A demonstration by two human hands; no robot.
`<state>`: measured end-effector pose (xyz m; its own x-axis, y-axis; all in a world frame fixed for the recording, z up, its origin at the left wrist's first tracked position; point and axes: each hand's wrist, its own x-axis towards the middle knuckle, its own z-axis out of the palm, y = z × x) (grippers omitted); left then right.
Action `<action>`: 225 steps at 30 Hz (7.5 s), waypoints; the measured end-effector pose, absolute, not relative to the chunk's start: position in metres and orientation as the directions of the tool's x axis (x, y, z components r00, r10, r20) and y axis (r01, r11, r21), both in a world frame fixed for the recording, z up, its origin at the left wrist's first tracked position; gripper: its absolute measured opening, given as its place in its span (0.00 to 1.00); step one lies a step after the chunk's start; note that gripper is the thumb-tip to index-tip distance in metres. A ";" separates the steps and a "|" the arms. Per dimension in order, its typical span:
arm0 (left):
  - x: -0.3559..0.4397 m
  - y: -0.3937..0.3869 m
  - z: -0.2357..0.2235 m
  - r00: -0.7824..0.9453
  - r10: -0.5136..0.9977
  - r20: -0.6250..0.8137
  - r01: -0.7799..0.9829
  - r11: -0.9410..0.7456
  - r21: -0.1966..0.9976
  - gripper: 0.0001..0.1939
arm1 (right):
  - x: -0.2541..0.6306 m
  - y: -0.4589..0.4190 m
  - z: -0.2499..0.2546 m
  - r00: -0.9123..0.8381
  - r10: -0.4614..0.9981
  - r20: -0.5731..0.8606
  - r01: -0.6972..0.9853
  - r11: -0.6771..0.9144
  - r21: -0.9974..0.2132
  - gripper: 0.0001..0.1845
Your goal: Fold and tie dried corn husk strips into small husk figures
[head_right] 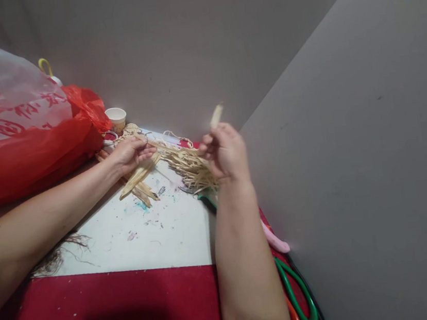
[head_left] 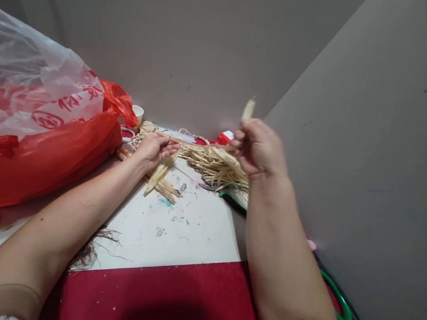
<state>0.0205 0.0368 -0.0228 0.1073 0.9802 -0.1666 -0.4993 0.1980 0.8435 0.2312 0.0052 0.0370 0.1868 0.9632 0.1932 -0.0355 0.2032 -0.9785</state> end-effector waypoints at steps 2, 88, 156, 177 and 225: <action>0.019 0.039 -0.024 0.087 0.982 -0.167 -0.500 0.188 0.845 0.08 | 0.248 0.000 0.053 0.390 0.826 0.407 0.068 0.415 -0.907 0.11; 0.026 0.024 -0.020 0.254 0.967 -0.034 -0.174 0.080 0.982 0.04 | 0.185 0.010 -0.018 -0.136 0.990 0.023 0.045 0.030 -0.999 0.15; 0.030 0.021 -0.018 0.383 0.924 -0.018 -0.348 0.163 0.923 0.12 | 0.205 0.005 0.004 -0.250 0.968 -0.030 0.136 0.005 -0.991 0.20; 0.034 0.019 -0.018 0.309 0.951 0.030 -0.201 0.035 0.979 0.04 | 0.196 0.002 0.004 -0.183 0.974 0.130 0.329 0.186 -0.926 0.11; 0.016 0.045 -0.030 0.028 0.981 -0.193 -0.484 0.182 0.856 0.04 | 0.240 -0.022 0.054 -0.192 0.953 0.233 -0.215 0.191 -0.958 0.15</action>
<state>0.0164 0.0454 -0.0305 0.0279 0.9809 -0.1925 -0.4841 0.1817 0.8559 0.2395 -0.0219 0.0540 -0.1915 0.9534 0.2330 -0.2154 0.1908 -0.9577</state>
